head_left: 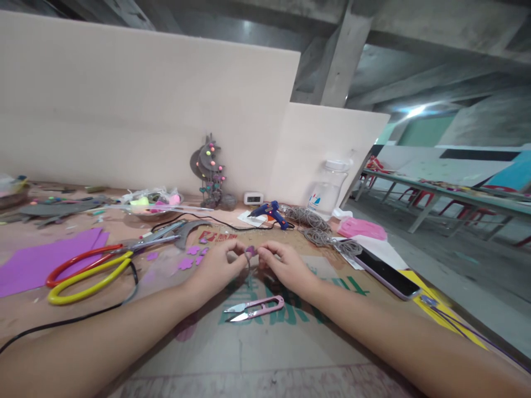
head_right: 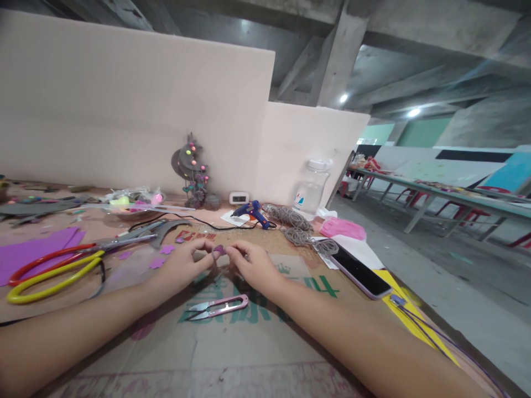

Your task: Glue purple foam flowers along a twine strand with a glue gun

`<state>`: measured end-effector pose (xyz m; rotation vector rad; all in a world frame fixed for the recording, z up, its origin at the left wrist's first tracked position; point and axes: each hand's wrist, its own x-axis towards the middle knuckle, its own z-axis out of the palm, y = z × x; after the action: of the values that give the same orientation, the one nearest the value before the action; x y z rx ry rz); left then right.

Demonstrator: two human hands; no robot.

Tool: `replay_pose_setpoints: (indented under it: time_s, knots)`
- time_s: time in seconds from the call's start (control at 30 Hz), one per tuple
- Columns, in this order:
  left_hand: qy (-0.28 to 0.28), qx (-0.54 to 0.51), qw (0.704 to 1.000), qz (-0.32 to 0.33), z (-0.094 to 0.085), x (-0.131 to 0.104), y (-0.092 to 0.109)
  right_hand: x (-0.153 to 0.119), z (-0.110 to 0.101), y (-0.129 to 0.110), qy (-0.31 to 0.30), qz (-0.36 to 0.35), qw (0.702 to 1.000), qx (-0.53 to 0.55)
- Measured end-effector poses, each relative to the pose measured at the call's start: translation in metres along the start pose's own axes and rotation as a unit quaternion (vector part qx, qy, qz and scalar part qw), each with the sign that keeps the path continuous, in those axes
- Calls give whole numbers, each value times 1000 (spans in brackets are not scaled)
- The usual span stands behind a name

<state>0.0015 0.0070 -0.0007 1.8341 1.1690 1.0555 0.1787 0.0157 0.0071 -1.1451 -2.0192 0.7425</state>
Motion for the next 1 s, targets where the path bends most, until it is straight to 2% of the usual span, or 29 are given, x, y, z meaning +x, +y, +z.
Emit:
replay_pose_setpoints:
  time_s: [0.1, 0.2, 0.3, 0.4, 0.5, 0.63, 0.7, 0.9, 1.0]
  knots:
    - [15, 25, 1000, -4, -1, -1, 1, 0, 0, 2, 1, 9, 999, 36]
    - [43, 79, 996, 12, -2, 0, 2, 0, 0, 2, -36, 4, 999, -5]
    - [51, 116, 992, 29, -4, 0, 1, 0, 1, 2, -87, -63, 992, -72]
    - [45, 132, 989, 45, -3, -1, 2, 1, 3, 2, -103, -115, 982, -111]
    - [39, 138, 988, 53, -2, -1, 3, 1, 5, 4, -99, -104, 985, -94]
    - [46, 122, 991, 38, -1, 1, -2, -2, 5, 0, -101, -56, 993, -37]
    - [48, 100, 994, 23, -1, 4, -8, -5, 3, -4, -83, -50, 995, -39]
    - [52, 59, 997, 7, 0, 10, -19, -10, -1, -7, 54, -71, 994, -55]
    - [48, 37, 998, 7, 0, 10, -20, -8, -2, -2, 79, -73, 993, -39]
